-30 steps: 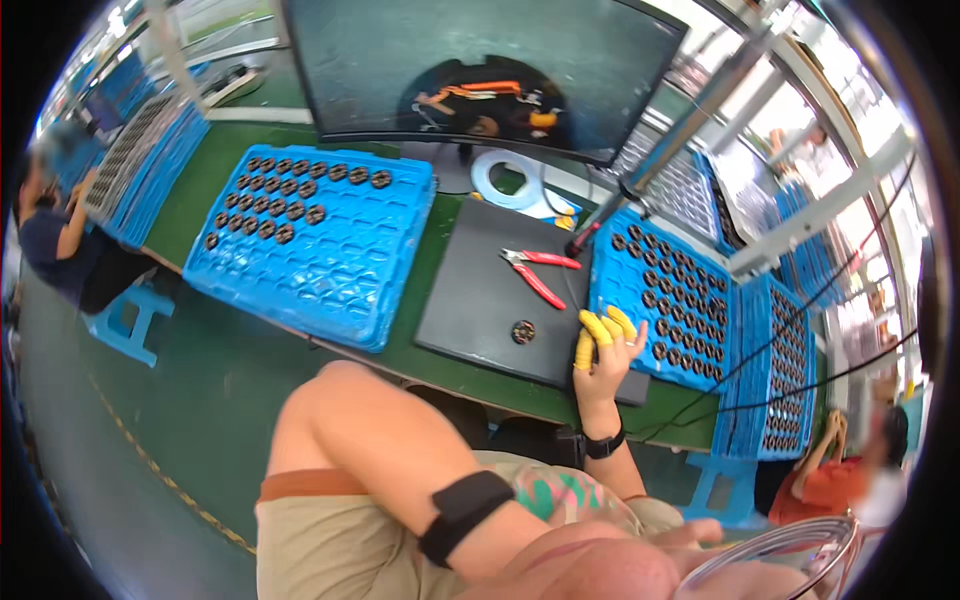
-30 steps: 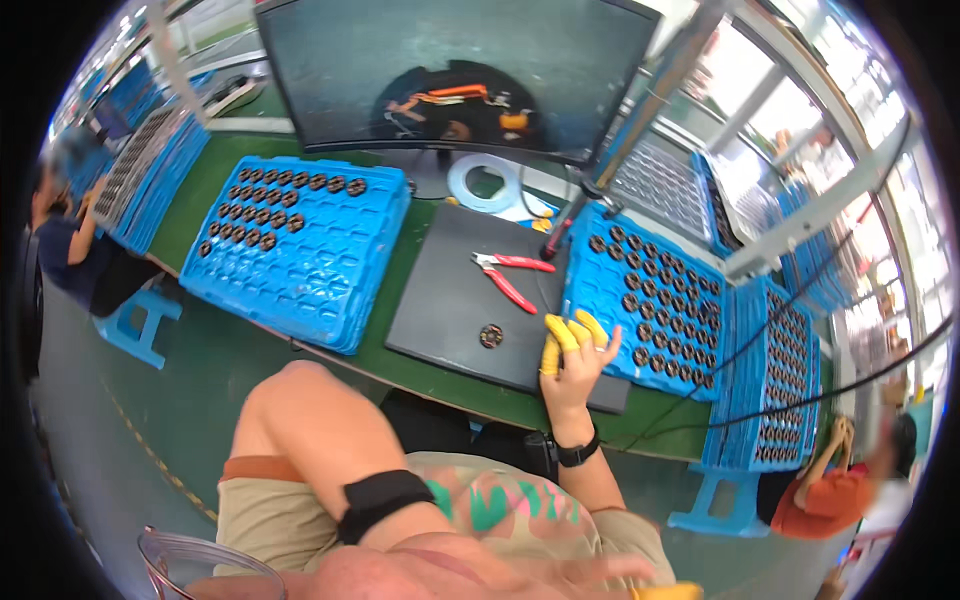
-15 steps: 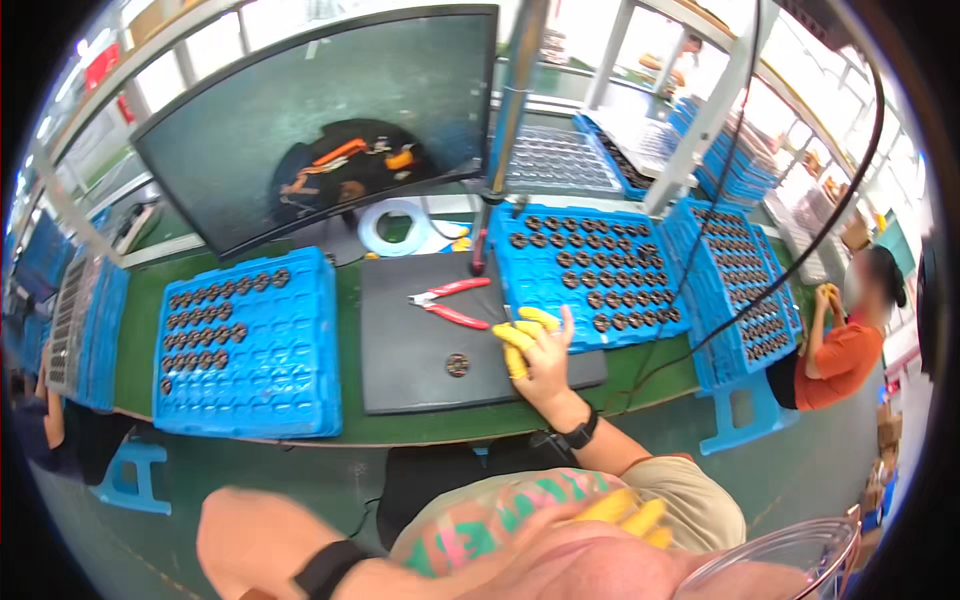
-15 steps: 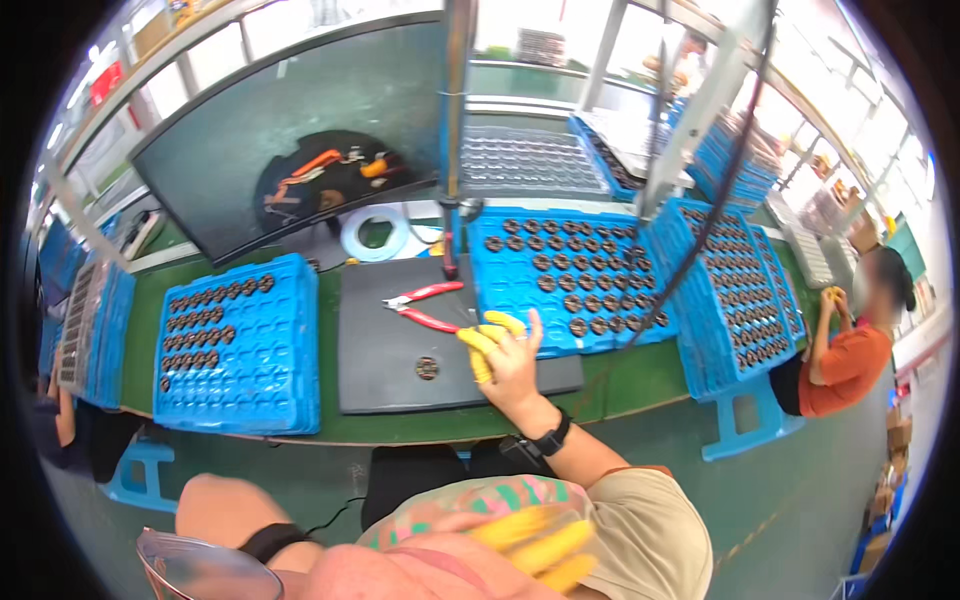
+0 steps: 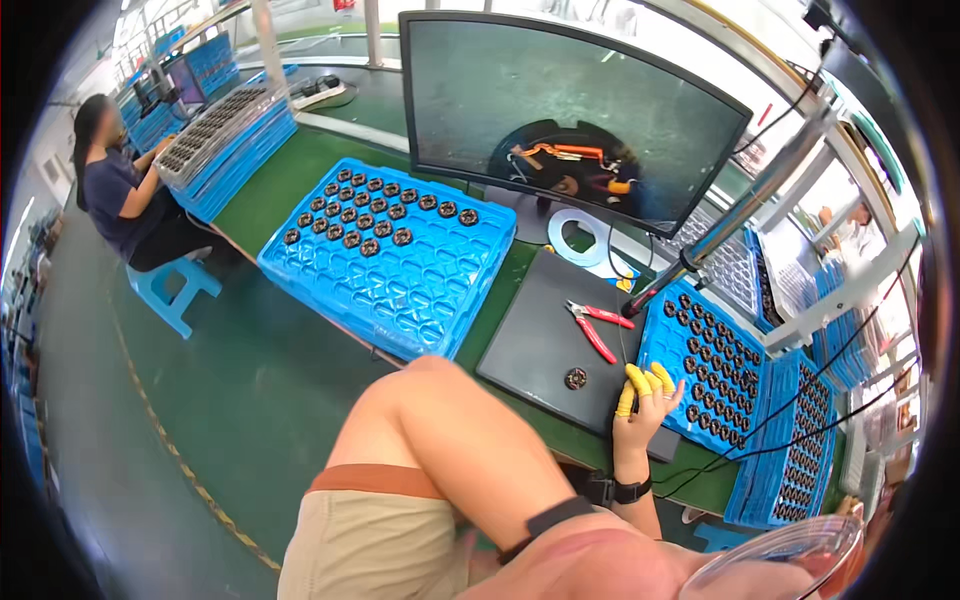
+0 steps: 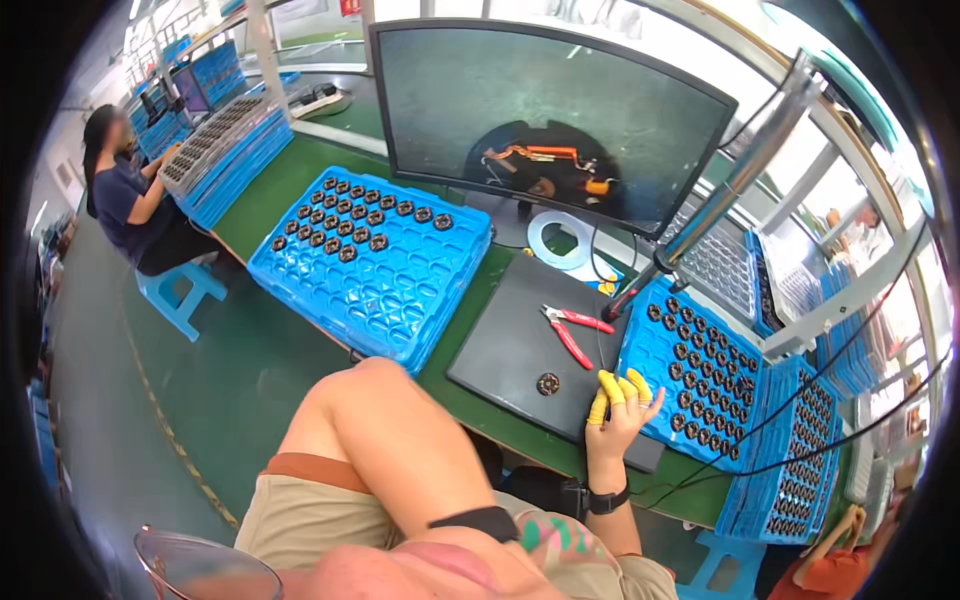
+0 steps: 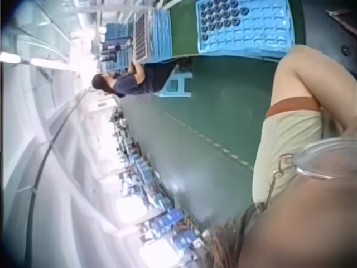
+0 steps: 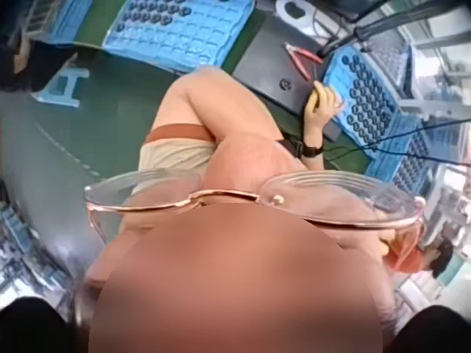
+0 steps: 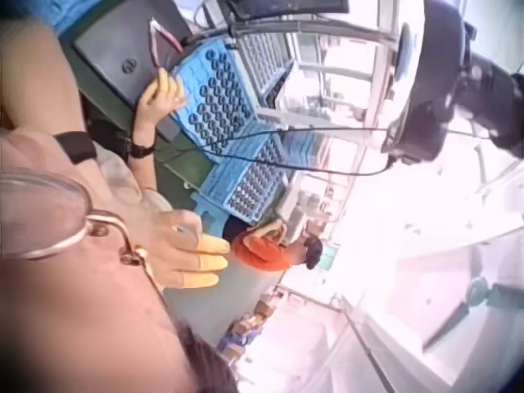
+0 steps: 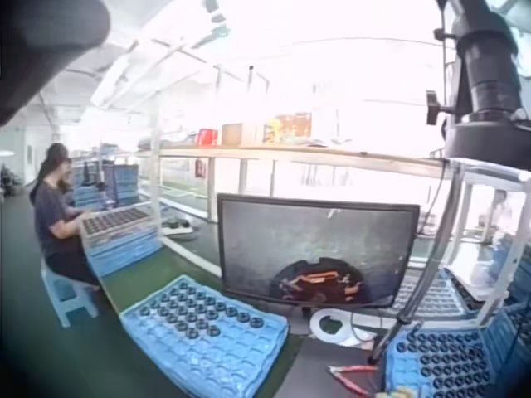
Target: Assembling small electronic motor components using hand tools on a factory production line.
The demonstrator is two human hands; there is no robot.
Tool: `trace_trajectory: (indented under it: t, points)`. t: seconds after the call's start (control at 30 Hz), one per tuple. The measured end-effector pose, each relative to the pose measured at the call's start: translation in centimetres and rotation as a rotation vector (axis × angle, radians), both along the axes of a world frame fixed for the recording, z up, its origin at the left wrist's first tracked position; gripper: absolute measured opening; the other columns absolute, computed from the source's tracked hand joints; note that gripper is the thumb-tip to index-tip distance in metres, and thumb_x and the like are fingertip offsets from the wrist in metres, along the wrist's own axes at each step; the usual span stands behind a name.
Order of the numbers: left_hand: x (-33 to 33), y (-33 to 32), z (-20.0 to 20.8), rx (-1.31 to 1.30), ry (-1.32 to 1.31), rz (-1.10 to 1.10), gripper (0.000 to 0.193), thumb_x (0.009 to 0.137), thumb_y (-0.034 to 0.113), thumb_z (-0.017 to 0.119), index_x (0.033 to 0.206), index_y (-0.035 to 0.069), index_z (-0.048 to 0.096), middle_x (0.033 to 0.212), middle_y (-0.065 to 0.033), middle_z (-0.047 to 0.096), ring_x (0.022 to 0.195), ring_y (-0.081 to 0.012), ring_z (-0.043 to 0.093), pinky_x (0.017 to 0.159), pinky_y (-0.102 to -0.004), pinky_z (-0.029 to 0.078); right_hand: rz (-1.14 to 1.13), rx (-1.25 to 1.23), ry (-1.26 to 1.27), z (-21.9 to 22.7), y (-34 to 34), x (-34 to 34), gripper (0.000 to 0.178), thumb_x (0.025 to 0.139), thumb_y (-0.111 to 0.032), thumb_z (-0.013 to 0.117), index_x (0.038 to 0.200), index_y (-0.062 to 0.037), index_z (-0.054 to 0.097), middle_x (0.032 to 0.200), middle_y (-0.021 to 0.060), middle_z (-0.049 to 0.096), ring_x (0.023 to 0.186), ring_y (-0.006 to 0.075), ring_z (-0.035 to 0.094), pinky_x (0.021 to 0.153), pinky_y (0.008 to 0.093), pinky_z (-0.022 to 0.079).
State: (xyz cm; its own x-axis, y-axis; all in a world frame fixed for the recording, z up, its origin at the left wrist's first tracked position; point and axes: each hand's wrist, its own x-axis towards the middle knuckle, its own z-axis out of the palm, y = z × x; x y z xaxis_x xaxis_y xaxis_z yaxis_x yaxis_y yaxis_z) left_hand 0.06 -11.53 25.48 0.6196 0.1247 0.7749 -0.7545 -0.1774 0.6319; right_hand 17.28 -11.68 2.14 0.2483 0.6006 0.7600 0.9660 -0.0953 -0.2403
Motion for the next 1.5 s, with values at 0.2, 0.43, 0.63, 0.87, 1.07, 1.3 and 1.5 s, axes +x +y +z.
trace_trajectory:
  t: [0.2, 0.43, 0.63, 0.87, 1.07, 1.3, 1.5]
  points:
    - [-1.9, 0.5, 0.0, -0.070, 0.025, -0.026, 0.029, 0.084, 0.016, 0.066, 0.108, 0.003, 0.057, 0.105, -0.0090, 0.061, 0.100, -0.0238, 0.058, 0.086, -0.0333, 0.047, 0.013, 0.008, 0.012, 0.0, 0.0, 0.4, 0.024, 0.080, -0.005, 0.067, 0.102, -0.0132, 0.071, 0.097, 0.0053, 0.064, 0.108, 0.0272, 0.058, 0.113, 0.0538, 0.016]
    - [-3.7, 2.5, 0.3, -0.116, 0.057, -0.018, 0.030, 0.084, 0.016, 0.066, 0.109, 0.003, 0.057, 0.106, -0.0091, 0.060, 0.100, -0.0237, 0.057, 0.086, -0.0333, 0.047, 0.037, -0.006, 0.032, 0.4, 0.5, -1.2, 0.026, 0.079, -0.005, 0.068, 0.103, -0.0140, 0.071, 0.097, 0.0059, 0.063, 0.109, 0.0277, 0.059, 0.114, 0.0537, 0.017]
    - [-1.3, -0.4, -0.8, -0.205, 0.141, 0.245, 0.031, 0.084, 0.016, 0.066, 0.110, 0.003, 0.056, 0.106, -0.0092, 0.060, 0.101, -0.0237, 0.057, 0.086, -0.0333, 0.047, 0.023, 0.001, -0.057, 0.6, -0.1, -0.3, 0.024, 0.085, -0.009, 0.063, 0.107, -0.0122, 0.070, 0.102, 0.0066, 0.065, 0.112, 0.0279, 0.058, 0.114, 0.0530, 0.016]
    - [0.2, -0.8, -1.7, -0.265, 0.211, 0.363, 0.032, 0.084, 0.016, 0.066, 0.112, 0.002, 0.055, 0.107, -0.0093, 0.060, 0.101, -0.0237, 0.057, 0.086, -0.0333, 0.047, 0.033, 0.011, -0.088, -1.0, 0.3, 0.9, 0.024, 0.087, -0.006, 0.061, 0.109, -0.0087, 0.070, 0.102, 0.0083, 0.066, 0.113, 0.0271, 0.057, 0.114, 0.0517, 0.014]
    - [-5.3, 0.4, -0.5, -0.258, 0.239, 0.400, 0.033, 0.084, 0.016, 0.066, 0.113, 0.002, 0.055, 0.107, -0.0094, 0.060, 0.102, -0.0236, 0.057, 0.086, -0.0334, 0.047, 0.029, 0.012, -0.067, -0.1, 0.1, -0.1, 0.024, 0.086, -0.005, 0.061, 0.108, -0.0090, 0.070, 0.101, 0.0059, 0.066, 0.111, 0.0266, 0.057, 0.113, 0.0507, 0.015]
    - [-5.0, 0.4, 0.3, -0.249, 0.282, 0.302, 0.035, 0.084, 0.016, 0.066, 0.114, 0.002, 0.054, 0.108, -0.0095, 0.060, 0.102, -0.0236, 0.057, 0.086, -0.0334, 0.047, 0.011, 0.018, -0.051, -0.7, -0.3, 0.5, 0.024, 0.087, -0.006, 0.062, 0.109, -0.0097, 0.070, 0.103, 0.0079, 0.065, 0.114, 0.0261, 0.057, 0.114, 0.0502, 0.016]
    - [-5.8, 0.7, 0.6, -0.227, 0.319, 0.271, 0.036, 0.085, 0.016, 0.067, 0.115, 0.002, 0.054, 0.108, -0.0096, 0.059, 0.103, -0.0235, 0.057, 0.087, -0.0334, 0.047, 0.017, 0.033, -0.045, -0.5, 0.3, 0.1, 0.027, 0.083, -0.005, 0.062, 0.108, -0.0103, 0.070, 0.101, 0.0068, 0.065, 0.114, 0.0270, 0.057, 0.114, 0.0520, 0.015]
